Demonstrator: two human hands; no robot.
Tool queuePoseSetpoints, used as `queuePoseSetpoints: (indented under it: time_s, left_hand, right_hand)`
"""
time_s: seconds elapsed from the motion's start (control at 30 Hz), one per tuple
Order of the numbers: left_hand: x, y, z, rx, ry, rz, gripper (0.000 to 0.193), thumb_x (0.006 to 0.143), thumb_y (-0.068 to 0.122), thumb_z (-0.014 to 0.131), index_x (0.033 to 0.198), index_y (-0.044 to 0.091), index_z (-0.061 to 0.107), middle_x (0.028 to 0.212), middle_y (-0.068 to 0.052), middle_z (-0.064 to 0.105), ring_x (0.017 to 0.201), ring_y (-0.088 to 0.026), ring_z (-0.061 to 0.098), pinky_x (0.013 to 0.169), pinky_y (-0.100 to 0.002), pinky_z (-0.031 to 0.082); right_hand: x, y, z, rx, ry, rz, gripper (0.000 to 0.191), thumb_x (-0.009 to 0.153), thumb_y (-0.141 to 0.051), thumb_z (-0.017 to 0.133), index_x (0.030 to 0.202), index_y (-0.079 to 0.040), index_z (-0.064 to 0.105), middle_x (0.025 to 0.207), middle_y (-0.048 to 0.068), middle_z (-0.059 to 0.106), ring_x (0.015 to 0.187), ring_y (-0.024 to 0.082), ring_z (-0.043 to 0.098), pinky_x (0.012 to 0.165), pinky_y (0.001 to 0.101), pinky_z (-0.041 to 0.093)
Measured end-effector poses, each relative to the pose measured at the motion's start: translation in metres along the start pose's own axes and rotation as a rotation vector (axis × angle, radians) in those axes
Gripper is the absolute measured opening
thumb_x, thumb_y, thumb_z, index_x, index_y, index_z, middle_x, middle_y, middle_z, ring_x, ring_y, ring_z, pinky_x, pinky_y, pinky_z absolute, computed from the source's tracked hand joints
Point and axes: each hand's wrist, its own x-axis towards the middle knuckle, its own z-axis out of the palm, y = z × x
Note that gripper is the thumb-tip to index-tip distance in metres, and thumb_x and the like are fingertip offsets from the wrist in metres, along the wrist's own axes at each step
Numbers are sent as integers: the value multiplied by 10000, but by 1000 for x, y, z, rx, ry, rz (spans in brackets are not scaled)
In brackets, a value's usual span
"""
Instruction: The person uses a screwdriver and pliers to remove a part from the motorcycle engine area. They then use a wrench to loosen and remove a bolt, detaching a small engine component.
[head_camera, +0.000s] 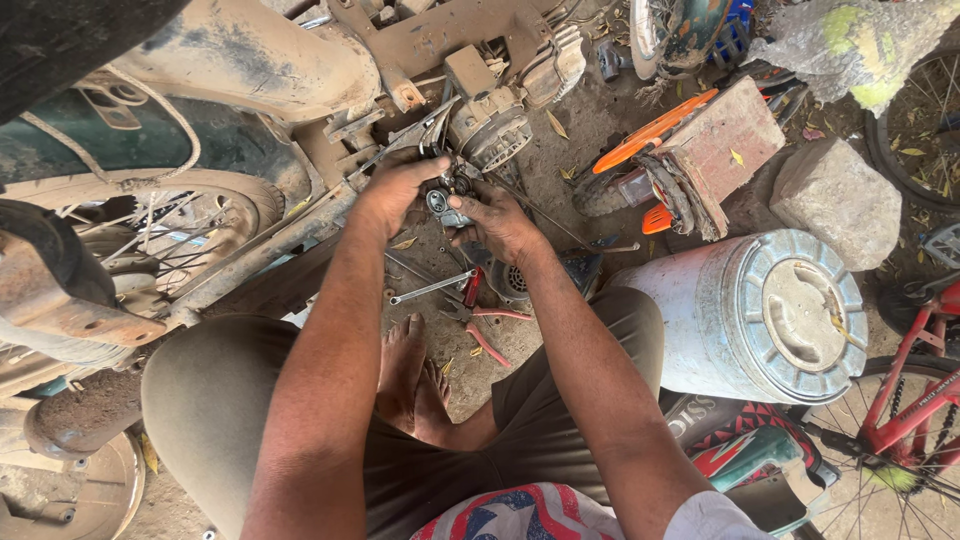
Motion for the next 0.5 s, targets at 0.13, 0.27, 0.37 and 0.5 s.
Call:
queuePoseSetpoints:
  time_s: [0.13,0.27,0.37,0.5]
  left_hand:
    - [-1,0,3,106,65,29,407,801,312,831,1123,94,712,992,-64,769,848,-163,719,771,-342,619]
    - [1,0,5,51,48,99,400,833,336,839,1115,83,710,1002,-72,782,880,-164,749,788,-337,635]
    - [1,0,0,73,1,10,411,829,360,798,1141,104,718,1024,-67,758,895,-185,717,779,-398,600]
    - [3,-5,2,177,22,132,502,781,379,852,1125,35,729,1045,-109,793,967,-206,751,936,-400,591]
  right_hand:
    - [-1,0,1,20,-15,0,796,822,-392,835,1379,53,481,1122,143,684,982,221,699,703,372,637]
    - [-1,0,1,23,-7,0,789,825,-381,834,1383,52,481,1121,146,681,971,223,700,704,374,638]
    - [-1,0,1,18,-14,-11,786,821,-380,830,1380,50,482,1125,137,682,978,214,704,699,374,640]
    - [0,0,2,-24,15,17,767,820,-373,824,1369,39,483,1109,153,684,931,242,710,703,382,651]
